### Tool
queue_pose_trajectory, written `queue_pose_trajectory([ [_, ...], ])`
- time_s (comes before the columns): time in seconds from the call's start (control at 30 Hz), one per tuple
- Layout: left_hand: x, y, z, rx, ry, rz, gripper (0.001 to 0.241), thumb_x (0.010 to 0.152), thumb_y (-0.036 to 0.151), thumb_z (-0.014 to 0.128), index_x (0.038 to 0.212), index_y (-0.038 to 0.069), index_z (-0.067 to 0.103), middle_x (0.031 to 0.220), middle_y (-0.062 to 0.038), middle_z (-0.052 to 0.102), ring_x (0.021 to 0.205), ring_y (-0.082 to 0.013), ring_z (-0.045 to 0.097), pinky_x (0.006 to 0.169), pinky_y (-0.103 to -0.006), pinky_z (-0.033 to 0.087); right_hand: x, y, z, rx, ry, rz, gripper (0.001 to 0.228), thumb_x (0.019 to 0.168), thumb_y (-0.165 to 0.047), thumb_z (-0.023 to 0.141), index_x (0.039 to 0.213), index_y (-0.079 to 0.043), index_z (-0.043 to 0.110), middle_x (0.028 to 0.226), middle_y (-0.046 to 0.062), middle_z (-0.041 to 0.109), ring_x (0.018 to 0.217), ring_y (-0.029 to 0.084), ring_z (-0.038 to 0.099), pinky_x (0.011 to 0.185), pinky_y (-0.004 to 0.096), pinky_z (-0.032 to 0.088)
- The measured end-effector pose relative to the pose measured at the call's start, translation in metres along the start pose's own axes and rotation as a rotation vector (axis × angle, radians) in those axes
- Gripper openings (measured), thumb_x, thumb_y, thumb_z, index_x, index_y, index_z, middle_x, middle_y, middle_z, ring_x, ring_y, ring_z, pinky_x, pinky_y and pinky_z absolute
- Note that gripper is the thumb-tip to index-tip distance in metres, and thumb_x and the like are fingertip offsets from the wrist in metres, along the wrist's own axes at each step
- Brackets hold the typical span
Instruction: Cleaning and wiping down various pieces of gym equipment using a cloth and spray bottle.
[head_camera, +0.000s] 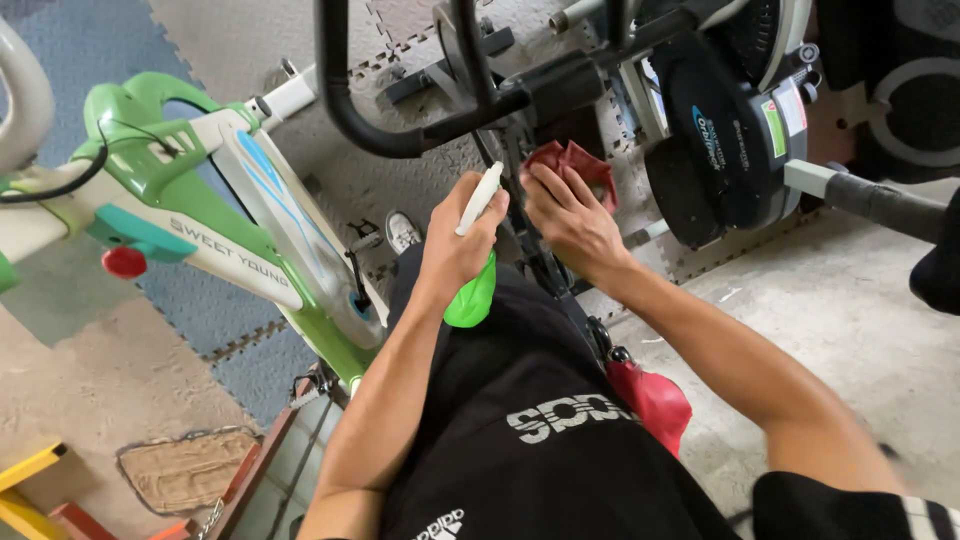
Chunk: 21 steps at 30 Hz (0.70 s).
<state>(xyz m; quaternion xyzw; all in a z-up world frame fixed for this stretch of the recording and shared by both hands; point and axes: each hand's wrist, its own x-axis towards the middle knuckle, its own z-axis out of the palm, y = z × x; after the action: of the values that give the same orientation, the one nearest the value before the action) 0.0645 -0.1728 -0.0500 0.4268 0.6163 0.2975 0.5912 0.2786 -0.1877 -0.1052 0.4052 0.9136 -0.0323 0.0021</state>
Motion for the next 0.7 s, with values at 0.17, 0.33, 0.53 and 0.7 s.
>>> queue_pose_trajectory([
  [0.17, 0.002, -0.020, -0.016, -0.018, 0.026, 0.067, 0.024, 0.098, 0.030, 0.064, 0.100, 0.005, 0.064, 0.076, -0.009, 0.064, 0.069, -0.0192, 0.059, 0.067, -0.0350, 0.050, 0.037, -0.026, -0.021, -0.030, -0.047, 0.018, 0.032, 0.089, -0.015, 0.061, 0.116, -0.002, 0.071, 0.145, 0.013, 0.059, 0.144, 0.029, 0.045, 0.123, 0.044, 0.033],
  [0.33, 0.007, -0.030, -0.036, -0.034, 0.022, 0.058, 0.025, 0.096, 0.030, 0.066, 0.098, 0.006, 0.064, 0.077, -0.010, 0.065, 0.070, -0.0209, 0.060, 0.067, -0.0355, 0.050, 0.076, -0.034, 0.033, -0.296, -0.009, -0.063, 0.037, 0.095, -0.020, 0.059, 0.124, -0.001, 0.071, 0.144, 0.017, 0.059, 0.142, 0.034, 0.046, 0.122, 0.047, 0.033],
  [0.53, 0.015, -0.051, -0.054, -0.017, -0.027, 0.025, 0.024, 0.094, 0.029, 0.066, 0.100, 0.005, 0.065, 0.076, -0.010, 0.066, 0.070, -0.0215, 0.062, 0.068, -0.0359, 0.051, 0.094, -0.012, 0.073, -1.140, -0.805, -0.156, 0.065, 0.086, -0.024, 0.055, 0.145, 0.002, 0.048, 0.150, 0.023, 0.042, 0.139, 0.043, 0.035, 0.114, 0.059, 0.026],
  [0.7, 0.030, -0.078, -0.051, -0.008, -0.082, 0.088, 0.026, 0.094, 0.028, 0.066, 0.104, 0.004, 0.066, 0.077, -0.013, 0.066, 0.071, -0.0267, 0.064, 0.068, -0.0387, 0.049, 0.065, 0.033, 0.168, -1.263, -0.264, -0.149, 0.051, 0.096, -0.023, 0.051, 0.140, 0.001, 0.061, 0.146, 0.019, 0.051, 0.130, 0.042, 0.047, 0.112, 0.060, 0.033],
])
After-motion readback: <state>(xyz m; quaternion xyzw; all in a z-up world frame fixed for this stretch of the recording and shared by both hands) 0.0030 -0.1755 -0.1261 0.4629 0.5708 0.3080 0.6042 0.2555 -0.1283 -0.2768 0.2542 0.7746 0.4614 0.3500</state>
